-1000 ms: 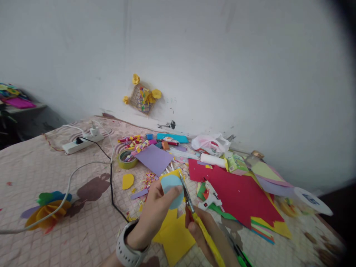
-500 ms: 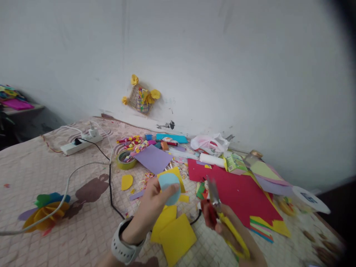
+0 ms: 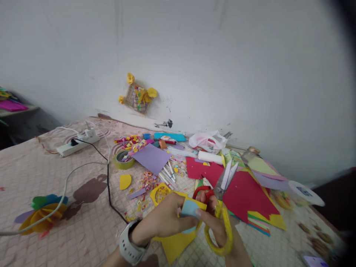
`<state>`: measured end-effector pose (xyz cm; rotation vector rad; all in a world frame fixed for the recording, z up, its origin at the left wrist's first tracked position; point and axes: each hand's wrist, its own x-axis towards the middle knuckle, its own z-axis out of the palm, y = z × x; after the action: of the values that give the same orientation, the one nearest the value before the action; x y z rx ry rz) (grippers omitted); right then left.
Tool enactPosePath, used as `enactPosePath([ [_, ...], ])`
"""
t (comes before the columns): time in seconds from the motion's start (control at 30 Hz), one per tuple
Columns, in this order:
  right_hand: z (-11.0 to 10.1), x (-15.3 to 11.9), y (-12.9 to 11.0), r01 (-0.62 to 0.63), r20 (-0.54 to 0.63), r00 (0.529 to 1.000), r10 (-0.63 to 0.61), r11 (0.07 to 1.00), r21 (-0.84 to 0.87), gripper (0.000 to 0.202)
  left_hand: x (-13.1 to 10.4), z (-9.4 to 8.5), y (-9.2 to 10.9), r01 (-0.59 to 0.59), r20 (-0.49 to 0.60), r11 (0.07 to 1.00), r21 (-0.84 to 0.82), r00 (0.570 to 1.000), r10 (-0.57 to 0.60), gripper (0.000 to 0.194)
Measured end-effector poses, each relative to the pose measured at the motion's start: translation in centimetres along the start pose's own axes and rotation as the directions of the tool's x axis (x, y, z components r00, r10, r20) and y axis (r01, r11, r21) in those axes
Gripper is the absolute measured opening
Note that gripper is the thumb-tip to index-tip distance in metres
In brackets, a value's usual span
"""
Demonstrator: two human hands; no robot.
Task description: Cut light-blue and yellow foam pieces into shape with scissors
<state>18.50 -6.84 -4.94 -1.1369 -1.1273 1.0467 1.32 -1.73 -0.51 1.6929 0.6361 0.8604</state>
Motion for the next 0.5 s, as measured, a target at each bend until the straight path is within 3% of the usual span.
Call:
enactPosePath([
  [0.1, 0.1, 0.0, 0.1, 0.006, -0.007, 1.000, -0.005, 1.000, 0.019, 0.023, 0.0, -0.3, -0.1, 0.002, 0.002, 1.000, 0.010, 1.000, -0.002, 0.008],
  [0.23, 0.2, 0.3, 0.4, -0.016, 0.010, 1.000, 0.016, 1.000, 0.005, 0.025, 0.0, -0.5, -0.2, 0.095, 0.047, 0.995, -0.005, 0.994, -0.094, 0.010],
  [0.37, 0.8, 0.5, -0.3, -0.012, 0.034, 0.999, 0.016, 0.994, -0.104, 0.026, 0.4, -1.1, -0.2, 0.185, 0.104, 0.969, -0.165, 0.980, -0.169, 0.012],
  [0.43, 1.4, 0.3, -1.0, 0.029, 0.095, 0.995, -0.015, 0.989, -0.146, 0.031, 0.7, -1.9, -0.3, 0.204, 0.030, 0.944, -0.261, 0.979, -0.203, 0.013],
  [0.5, 2.2, -0.1, -1.8, 0.072, 0.171, 0.985, -0.037, 0.976, -0.205, 0.039, 0.9, -2.9, -0.3, 0.186, -0.160, 0.920, -0.344, 0.954, -0.253, 0.014],
])
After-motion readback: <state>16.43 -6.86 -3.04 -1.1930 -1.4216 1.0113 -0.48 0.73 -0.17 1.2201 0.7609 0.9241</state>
